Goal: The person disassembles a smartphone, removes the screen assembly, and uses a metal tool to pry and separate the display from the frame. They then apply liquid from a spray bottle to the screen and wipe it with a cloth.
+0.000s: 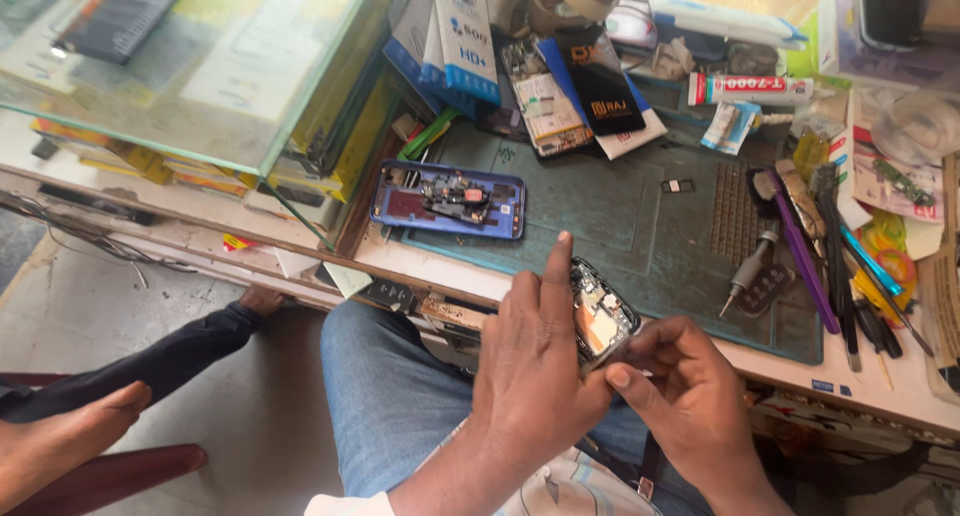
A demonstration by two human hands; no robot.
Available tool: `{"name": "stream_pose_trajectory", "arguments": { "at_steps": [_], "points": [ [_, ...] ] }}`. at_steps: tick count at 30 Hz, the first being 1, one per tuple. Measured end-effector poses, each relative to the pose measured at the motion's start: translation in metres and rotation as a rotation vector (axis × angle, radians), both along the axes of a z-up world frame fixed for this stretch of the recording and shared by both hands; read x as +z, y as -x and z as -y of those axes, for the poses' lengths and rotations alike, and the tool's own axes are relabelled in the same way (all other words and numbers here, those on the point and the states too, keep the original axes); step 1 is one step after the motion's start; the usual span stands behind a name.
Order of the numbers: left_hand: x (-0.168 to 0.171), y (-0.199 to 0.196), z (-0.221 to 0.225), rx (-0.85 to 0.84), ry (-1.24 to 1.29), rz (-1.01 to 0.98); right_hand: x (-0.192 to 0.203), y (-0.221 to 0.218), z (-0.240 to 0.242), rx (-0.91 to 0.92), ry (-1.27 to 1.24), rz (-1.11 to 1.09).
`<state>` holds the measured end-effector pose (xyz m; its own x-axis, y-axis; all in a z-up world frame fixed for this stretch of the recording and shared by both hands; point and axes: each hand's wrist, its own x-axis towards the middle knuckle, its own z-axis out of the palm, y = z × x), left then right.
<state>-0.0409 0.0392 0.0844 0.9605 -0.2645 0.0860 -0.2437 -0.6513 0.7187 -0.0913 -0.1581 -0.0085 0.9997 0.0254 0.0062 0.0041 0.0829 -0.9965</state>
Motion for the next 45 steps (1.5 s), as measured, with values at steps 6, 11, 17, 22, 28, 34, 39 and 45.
{"name": "stream_pose_trajectory", "arguments": {
  "at_steps": [6, 11, 17, 22, 28, 34, 39, 45],
  "points": [
    [-0.006, 0.007, -0.009, -0.014, -0.074, -0.002, -0.007, -0.002, -0.011, 0.053, -0.066, -0.122],
    [-0.003, 0.01, -0.013, -0.058, -0.082, -0.058, -0.004, 0.003, -0.014, 0.057, -0.077, -0.099],
    [-0.011, 0.022, -0.028, -0.12, 0.196, -0.223, 0.003, -0.002, -0.006, -0.042, 0.017, -0.273],
    [-0.036, 0.021, -0.04, -0.128, 0.605, -0.349, 0.005, 0.0, -0.009, -0.022, -0.018, -0.267],
    [-0.068, 0.034, -0.043, -0.195, 1.059, -0.573, -0.001, 0.004, -0.008, 0.022, -0.001, -0.257],
    [-0.085, 0.032, -0.047, -0.284, 1.123, -0.579, -0.006, 0.002, -0.003, 0.014, 0.026, -0.287],
    [-0.093, 0.036, -0.047, -0.277, 1.054, -0.593, -0.021, 0.006, 0.004, 0.01, -0.059, -0.247],
    [-0.084, 0.036, -0.041, -0.243, 1.036, -0.622, -0.023, 0.003, 0.001, -0.018, 0.004, -0.246]
  ]
}}
